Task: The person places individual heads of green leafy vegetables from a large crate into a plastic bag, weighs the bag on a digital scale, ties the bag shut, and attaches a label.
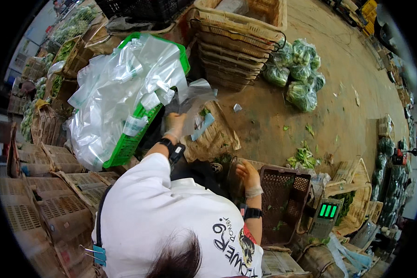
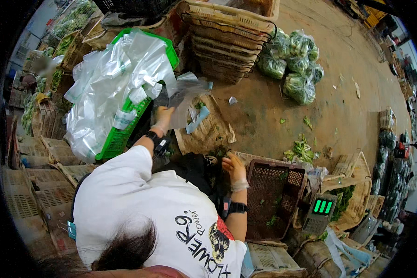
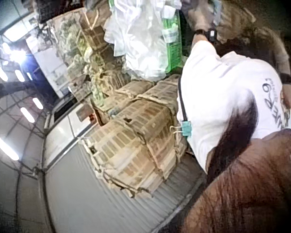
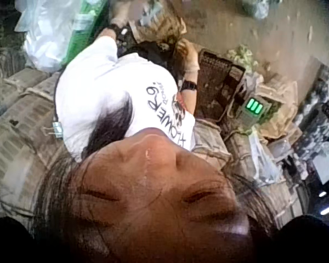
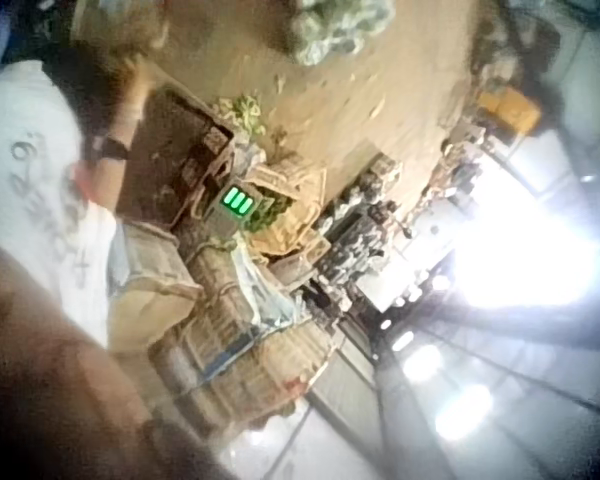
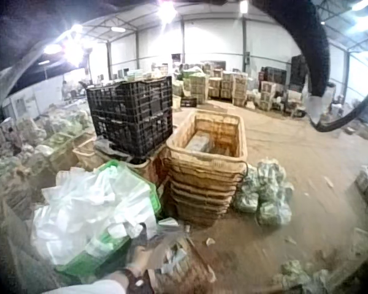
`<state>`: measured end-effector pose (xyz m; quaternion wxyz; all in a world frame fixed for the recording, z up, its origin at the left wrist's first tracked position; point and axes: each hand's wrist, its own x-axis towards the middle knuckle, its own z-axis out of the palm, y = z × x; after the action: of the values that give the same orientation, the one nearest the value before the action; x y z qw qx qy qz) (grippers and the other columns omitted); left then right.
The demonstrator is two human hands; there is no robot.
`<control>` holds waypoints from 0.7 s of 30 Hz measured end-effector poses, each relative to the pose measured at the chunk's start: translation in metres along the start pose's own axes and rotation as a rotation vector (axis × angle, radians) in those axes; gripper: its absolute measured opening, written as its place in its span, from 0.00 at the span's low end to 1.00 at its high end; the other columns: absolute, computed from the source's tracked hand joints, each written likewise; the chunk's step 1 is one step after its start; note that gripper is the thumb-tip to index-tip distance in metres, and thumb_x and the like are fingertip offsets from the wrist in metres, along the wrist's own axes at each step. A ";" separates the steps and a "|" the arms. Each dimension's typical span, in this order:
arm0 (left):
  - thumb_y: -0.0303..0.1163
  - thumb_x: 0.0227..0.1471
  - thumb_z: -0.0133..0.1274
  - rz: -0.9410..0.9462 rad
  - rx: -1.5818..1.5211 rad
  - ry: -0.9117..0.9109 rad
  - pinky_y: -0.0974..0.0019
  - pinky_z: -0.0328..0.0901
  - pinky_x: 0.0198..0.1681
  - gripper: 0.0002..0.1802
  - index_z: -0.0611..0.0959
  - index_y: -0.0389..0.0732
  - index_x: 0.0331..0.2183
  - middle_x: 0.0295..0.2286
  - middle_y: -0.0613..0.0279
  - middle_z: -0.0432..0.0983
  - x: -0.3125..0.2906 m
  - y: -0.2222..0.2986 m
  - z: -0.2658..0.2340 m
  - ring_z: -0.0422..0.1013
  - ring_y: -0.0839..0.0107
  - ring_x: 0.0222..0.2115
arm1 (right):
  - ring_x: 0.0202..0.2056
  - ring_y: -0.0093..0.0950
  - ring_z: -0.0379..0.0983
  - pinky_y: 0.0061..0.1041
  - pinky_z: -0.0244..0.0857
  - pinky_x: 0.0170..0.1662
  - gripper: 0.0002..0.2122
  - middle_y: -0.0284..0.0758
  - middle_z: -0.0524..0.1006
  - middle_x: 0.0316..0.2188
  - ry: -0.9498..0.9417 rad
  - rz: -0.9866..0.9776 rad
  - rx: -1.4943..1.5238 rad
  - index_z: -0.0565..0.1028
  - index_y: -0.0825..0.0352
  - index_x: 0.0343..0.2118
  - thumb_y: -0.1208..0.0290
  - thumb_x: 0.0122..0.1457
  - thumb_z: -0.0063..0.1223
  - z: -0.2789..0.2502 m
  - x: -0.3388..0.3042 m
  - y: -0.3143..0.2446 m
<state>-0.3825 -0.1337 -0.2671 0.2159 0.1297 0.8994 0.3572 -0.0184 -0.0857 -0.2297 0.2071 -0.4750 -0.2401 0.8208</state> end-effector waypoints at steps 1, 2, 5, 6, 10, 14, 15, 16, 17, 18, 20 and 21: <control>0.46 0.34 0.57 -0.069 0.043 0.147 0.61 0.64 0.34 0.24 0.78 0.33 0.27 0.26 0.50 0.75 0.010 -0.033 -0.003 0.71 0.58 0.29 | 0.34 0.26 0.71 0.26 0.65 0.40 0.19 0.38 0.73 0.35 0.046 -0.005 0.079 0.64 0.69 0.49 0.64 0.58 0.42 -0.012 -0.011 0.007; 0.45 0.32 0.59 -0.061 0.099 0.278 0.61 0.63 0.36 0.26 0.77 0.32 0.28 0.28 0.47 0.74 0.006 -0.037 -0.004 0.71 0.57 0.30 | 0.34 0.25 0.70 0.25 0.65 0.40 0.19 0.38 0.73 0.36 0.057 -0.031 0.054 0.64 0.70 0.49 0.64 0.58 0.42 -0.026 -0.021 0.011; 0.41 0.29 0.62 0.108 0.068 0.421 0.59 0.60 0.42 0.29 0.74 0.30 0.32 0.33 0.44 0.71 -0.010 -0.014 -0.027 0.67 0.52 0.36 | 0.31 0.26 0.71 0.24 0.66 0.38 0.19 0.37 0.74 0.34 0.201 -0.087 -0.042 0.64 0.71 0.48 0.64 0.57 0.44 -0.049 -0.044 0.036; 0.40 0.30 0.62 0.197 0.032 0.447 0.59 0.60 0.42 0.28 0.74 0.29 0.32 0.33 0.44 0.71 -0.012 0.003 -0.034 0.67 0.51 0.37 | 0.30 0.25 0.71 0.23 0.66 0.38 0.19 0.37 0.74 0.33 0.207 -0.082 -0.062 0.64 0.72 0.48 0.65 0.57 0.43 -0.054 -0.049 0.042; 0.40 0.34 0.59 0.377 0.124 0.348 0.57 0.60 0.38 0.23 0.75 0.32 0.30 0.31 0.45 0.71 0.021 0.011 -0.045 0.67 0.51 0.34 | 0.29 0.24 0.71 0.22 0.66 0.36 0.18 0.37 0.74 0.33 0.164 -0.088 -0.102 0.64 0.73 0.48 0.67 0.57 0.43 -0.055 -0.052 0.044; 0.39 0.40 0.54 0.088 -0.072 -0.142 0.59 0.63 0.33 0.16 0.77 0.35 0.28 0.23 0.51 0.74 0.022 0.021 -0.052 0.70 0.57 0.27 | 0.30 0.24 0.71 0.21 0.65 0.36 0.17 0.36 0.75 0.31 0.137 -0.078 -0.345 0.66 0.70 0.47 0.67 0.57 0.42 -0.034 -0.040 0.018; 0.38 0.42 0.52 0.049 -0.212 -0.300 0.61 0.64 0.32 0.15 0.77 0.35 0.28 0.22 0.52 0.74 0.017 0.026 -0.048 0.71 0.58 0.26 | 0.32 0.25 0.71 0.21 0.65 0.36 0.18 0.37 0.74 0.34 0.090 -0.106 -0.426 0.64 0.70 0.49 0.66 0.57 0.43 -0.030 -0.034 0.010; 0.37 0.44 0.51 -0.012 -0.547 -0.479 0.61 0.65 0.33 0.13 0.77 0.36 0.29 0.22 0.52 0.74 0.008 0.033 -0.041 0.71 0.59 0.27 | 0.34 0.25 0.70 0.21 0.64 0.37 0.20 0.38 0.73 0.36 0.042 -0.133 -0.507 0.62 0.70 0.50 0.66 0.57 0.44 -0.026 -0.025 0.001; 0.36 0.45 0.49 -0.075 -0.869 -0.650 0.62 0.66 0.33 0.12 0.77 0.37 0.29 0.23 0.51 0.75 -0.006 0.043 -0.039 0.72 0.59 0.28 | 0.36 0.26 0.70 0.20 0.64 0.37 0.22 0.38 0.72 0.39 -0.013 -0.158 -0.576 0.60 0.70 0.52 0.65 0.56 0.45 -0.020 -0.016 -0.003; 0.34 0.47 0.47 -0.144 -1.191 -0.803 0.62 0.66 0.34 0.11 0.77 0.37 0.30 0.24 0.51 0.75 -0.019 0.050 -0.043 0.72 0.60 0.29 | 0.39 0.26 0.69 0.20 0.63 0.38 0.24 0.40 0.70 0.41 -0.013 -0.138 -0.502 0.58 0.70 0.53 0.65 0.56 0.46 -0.004 -0.009 -0.009; 0.31 0.49 0.44 -0.286 -1.202 -0.928 0.63 0.67 0.35 0.10 0.75 0.36 0.32 0.23 0.55 0.73 -0.042 0.068 -0.052 0.72 0.63 0.28 | 0.44 0.28 0.66 0.20 0.63 0.40 0.28 0.42 0.66 0.47 0.000 -0.113 -0.363 0.53 0.69 0.56 0.65 0.54 0.48 0.036 -0.002 -0.023; 0.29 0.50 0.43 -0.347 -1.206 -0.989 0.63 0.67 0.35 0.09 0.74 0.35 0.33 0.23 0.57 0.72 -0.052 0.077 -0.055 0.71 0.65 0.27 | 0.48 0.29 0.61 0.23 0.60 0.44 0.32 0.43 0.61 0.50 -0.040 -0.109 -0.383 0.51 0.69 0.56 0.65 0.51 0.51 0.045 0.008 -0.020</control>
<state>-0.3578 -0.1318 -0.1622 0.6752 -0.0082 0.3585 0.6446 -0.0591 -0.0736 -0.2037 0.1522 -0.4754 -0.4214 0.7571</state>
